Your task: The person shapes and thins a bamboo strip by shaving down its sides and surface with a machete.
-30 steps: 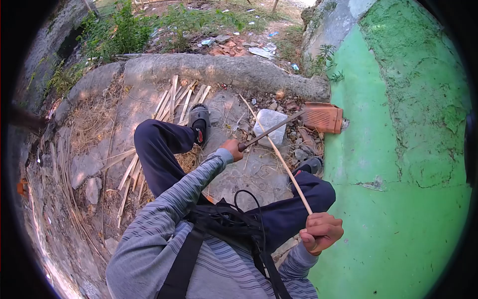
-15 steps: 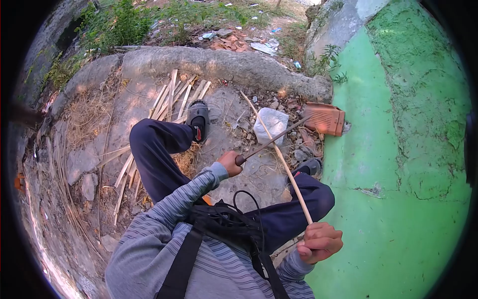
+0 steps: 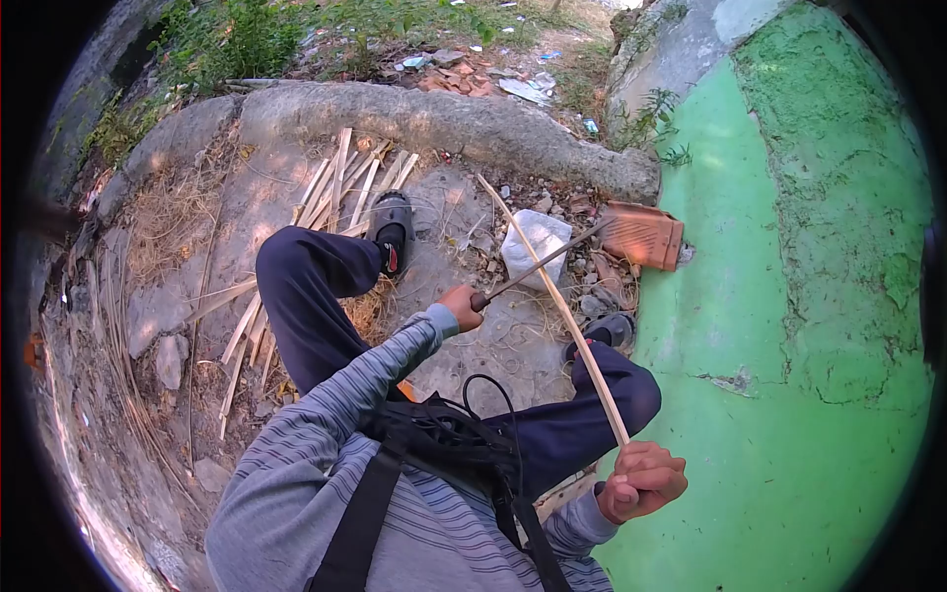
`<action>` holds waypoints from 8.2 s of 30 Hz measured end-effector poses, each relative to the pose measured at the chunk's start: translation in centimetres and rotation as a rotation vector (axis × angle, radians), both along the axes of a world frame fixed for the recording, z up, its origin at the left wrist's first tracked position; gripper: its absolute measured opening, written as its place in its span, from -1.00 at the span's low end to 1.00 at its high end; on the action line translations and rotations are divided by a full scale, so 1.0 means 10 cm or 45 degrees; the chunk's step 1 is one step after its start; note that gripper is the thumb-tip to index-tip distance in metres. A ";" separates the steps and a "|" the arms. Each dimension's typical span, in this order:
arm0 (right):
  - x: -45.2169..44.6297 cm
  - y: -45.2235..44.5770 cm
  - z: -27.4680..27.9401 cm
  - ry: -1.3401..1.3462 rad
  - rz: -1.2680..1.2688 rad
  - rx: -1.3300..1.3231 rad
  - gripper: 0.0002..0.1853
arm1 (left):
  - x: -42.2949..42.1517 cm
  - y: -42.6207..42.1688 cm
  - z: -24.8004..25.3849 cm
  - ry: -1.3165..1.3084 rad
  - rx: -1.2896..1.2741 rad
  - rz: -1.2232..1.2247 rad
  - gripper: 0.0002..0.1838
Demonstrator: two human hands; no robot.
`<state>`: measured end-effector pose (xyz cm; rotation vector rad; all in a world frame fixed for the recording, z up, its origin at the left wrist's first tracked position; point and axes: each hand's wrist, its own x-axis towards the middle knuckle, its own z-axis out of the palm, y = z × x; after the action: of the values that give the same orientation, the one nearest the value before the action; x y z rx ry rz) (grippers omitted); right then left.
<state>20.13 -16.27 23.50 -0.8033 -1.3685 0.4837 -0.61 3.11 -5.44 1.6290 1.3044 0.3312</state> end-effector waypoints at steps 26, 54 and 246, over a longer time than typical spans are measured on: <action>0.44 -0.42 0.17 0.245 -0.223 0.014 -0.62 | 0.30 -0.45 0.43 0.050 0.223 -0.047 -0.78; 0.20 -0.43 0.32 0.264 -0.354 -0.034 -0.62 | 0.14 0.03 0.05 0.157 0.057 -0.006 -0.79; 0.49 1.54 2.40 0.158 -0.390 0.723 -0.44 | 0.65 -0.39 0.46 -0.619 -0.591 0.072 -0.69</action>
<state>25.00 -0.83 47.54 -0.4879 -1.1574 -0.0980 5.91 -0.78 -0.79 1.0387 0.9635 0.3951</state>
